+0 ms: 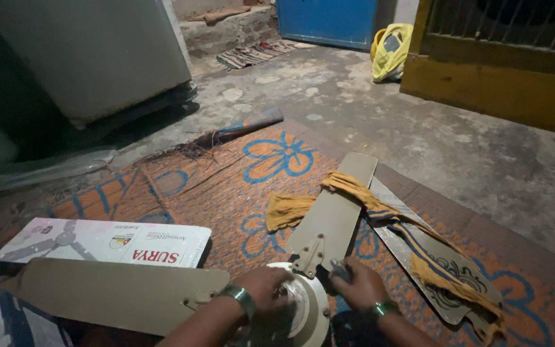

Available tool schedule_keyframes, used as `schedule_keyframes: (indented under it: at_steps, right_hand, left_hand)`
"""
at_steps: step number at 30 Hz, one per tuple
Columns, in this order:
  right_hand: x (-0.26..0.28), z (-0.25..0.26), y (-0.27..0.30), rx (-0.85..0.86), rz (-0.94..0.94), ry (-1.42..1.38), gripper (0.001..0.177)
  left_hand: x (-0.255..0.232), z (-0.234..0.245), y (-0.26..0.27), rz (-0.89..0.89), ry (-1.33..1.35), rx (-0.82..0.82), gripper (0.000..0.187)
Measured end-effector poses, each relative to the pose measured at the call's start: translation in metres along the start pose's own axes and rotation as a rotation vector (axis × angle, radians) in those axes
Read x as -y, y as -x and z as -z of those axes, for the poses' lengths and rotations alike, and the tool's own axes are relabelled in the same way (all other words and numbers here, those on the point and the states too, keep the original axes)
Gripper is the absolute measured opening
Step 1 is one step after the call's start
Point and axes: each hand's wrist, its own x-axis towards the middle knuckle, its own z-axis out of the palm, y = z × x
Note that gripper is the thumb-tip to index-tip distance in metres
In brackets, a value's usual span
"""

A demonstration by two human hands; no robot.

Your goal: The person attaches fan blades to the central hub of an electric fan. They align each blade and use a screwdriver to tighten the screws securing the blades to the hub.

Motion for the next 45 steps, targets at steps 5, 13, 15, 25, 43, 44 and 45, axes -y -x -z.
schedule_keyframes:
  at_steps: [5, 13, 15, 25, 43, 44, 45]
  right_hand:
    - [0.025, -0.009, -0.005, 0.124, -0.162, -0.336, 0.034]
    - [0.051, -0.030, -0.016, 0.207, 0.063, -0.742, 0.026]
    - [0.058, -0.030, -0.017, 0.203, 0.063, -0.704, 0.026]
    - [0.098, -0.030, 0.003, 0.072, 0.164, -0.242, 0.031]
    - [0.091, -0.029, -0.052, 0.257, 0.228, 0.157, 0.029]
    - [0.094, -0.029, -0.057, 0.273, 0.218, 0.212, 0.029]
    - [0.097, -0.030, -0.063, 0.274, 0.253, 0.194, 0.029]
  left_hand:
    - [-0.021, 0.015, 0.001, -0.017, 0.278, -0.309, 0.044]
    - [-0.017, 0.011, -0.016, 0.054, 0.631, -0.489, 0.032]
    - [-0.014, 0.013, -0.018, 0.125, 0.729, -0.498, 0.030]
    - [-0.006, 0.019, -0.016, 0.337, 1.180, -0.422, 0.028]
    - [0.048, -0.003, -0.012, 0.128, 0.447, -0.276, 0.037]
    - [0.050, -0.001, -0.010, 0.115, 0.366, -0.266, 0.036]
    - [0.053, 0.002, -0.009, 0.101, 0.345, -0.266, 0.036]
